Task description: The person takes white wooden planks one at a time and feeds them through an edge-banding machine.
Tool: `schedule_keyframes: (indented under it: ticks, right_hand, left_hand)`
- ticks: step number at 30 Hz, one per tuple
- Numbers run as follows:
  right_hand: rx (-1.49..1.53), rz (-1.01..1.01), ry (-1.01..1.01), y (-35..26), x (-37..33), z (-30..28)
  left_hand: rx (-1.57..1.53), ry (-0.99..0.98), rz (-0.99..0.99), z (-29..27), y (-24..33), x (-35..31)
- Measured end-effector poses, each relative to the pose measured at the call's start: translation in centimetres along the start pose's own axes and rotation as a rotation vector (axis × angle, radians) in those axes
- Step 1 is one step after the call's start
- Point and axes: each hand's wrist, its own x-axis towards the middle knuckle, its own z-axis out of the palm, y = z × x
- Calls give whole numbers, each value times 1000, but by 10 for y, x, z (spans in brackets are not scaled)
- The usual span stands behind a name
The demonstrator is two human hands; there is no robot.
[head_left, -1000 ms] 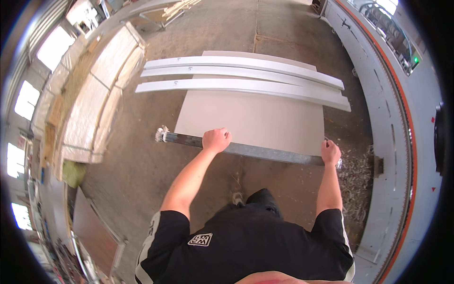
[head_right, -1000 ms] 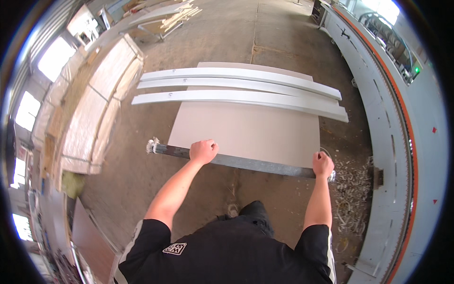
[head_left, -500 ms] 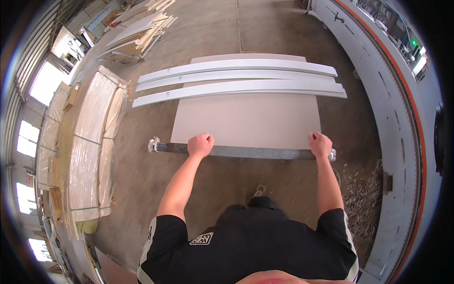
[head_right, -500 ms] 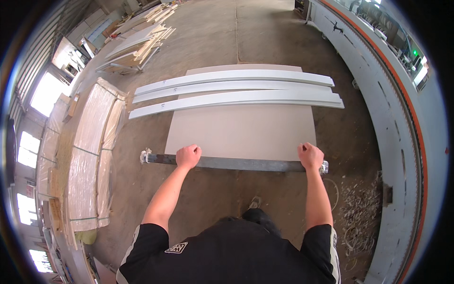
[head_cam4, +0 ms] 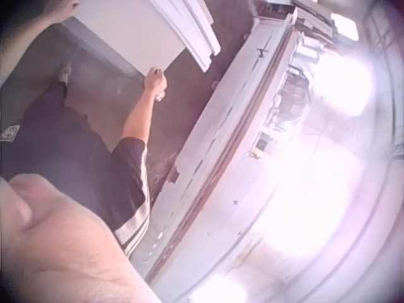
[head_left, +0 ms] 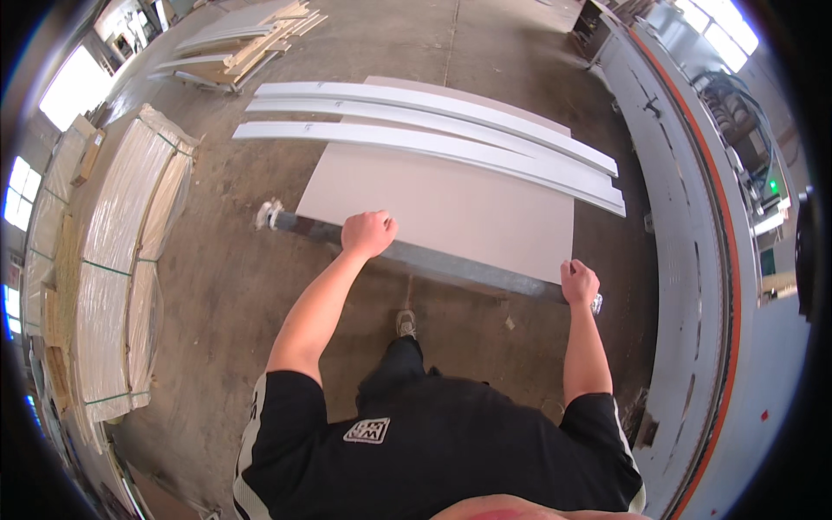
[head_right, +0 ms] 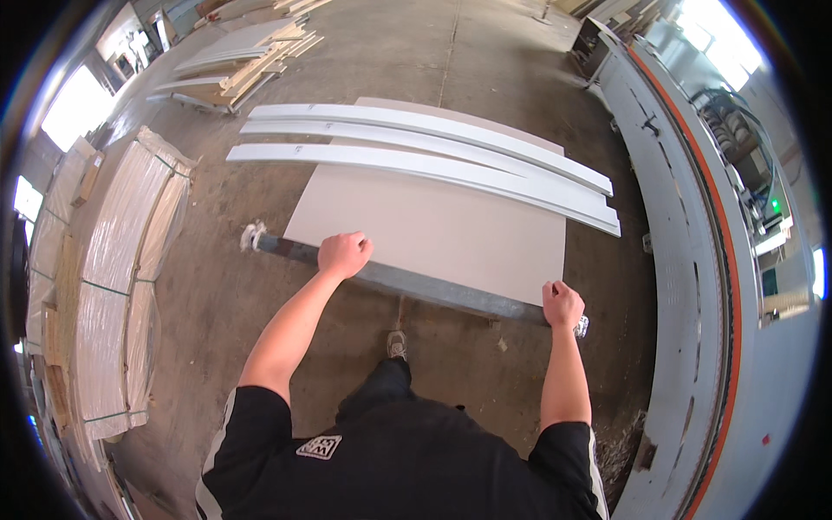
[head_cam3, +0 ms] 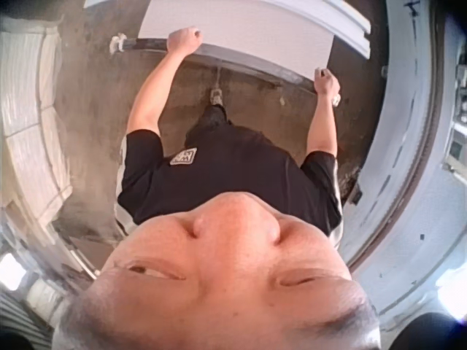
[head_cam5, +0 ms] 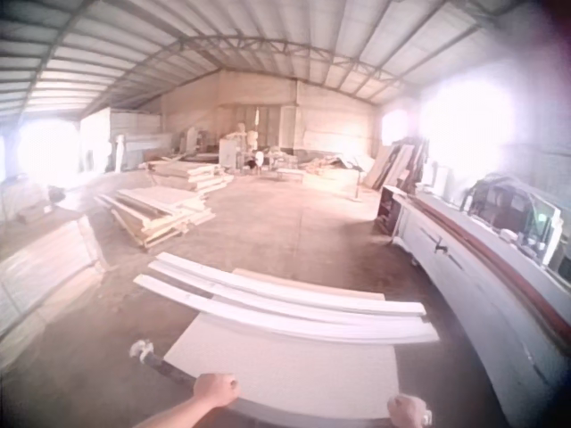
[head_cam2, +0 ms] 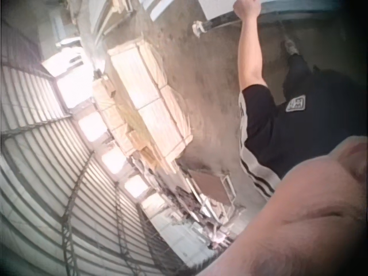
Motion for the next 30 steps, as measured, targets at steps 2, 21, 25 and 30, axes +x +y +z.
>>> schedule_keyframes:
  ticks: [2,21,25,30]
  right_hand:
    - [-7,16,-36,-7,71,26]
    - [104,-55,-28,-102,695,182]
    - [-61,-196,-122,-83,818,217]
    - [-34,-89,105,-79,959,256]
  left_hand:
    - [5,-7,9,16,3,63]
    - [103,23,36,149,7,723]
    - [88,28,79,184,17,865]
    - [32,5,57,213,37,1024]
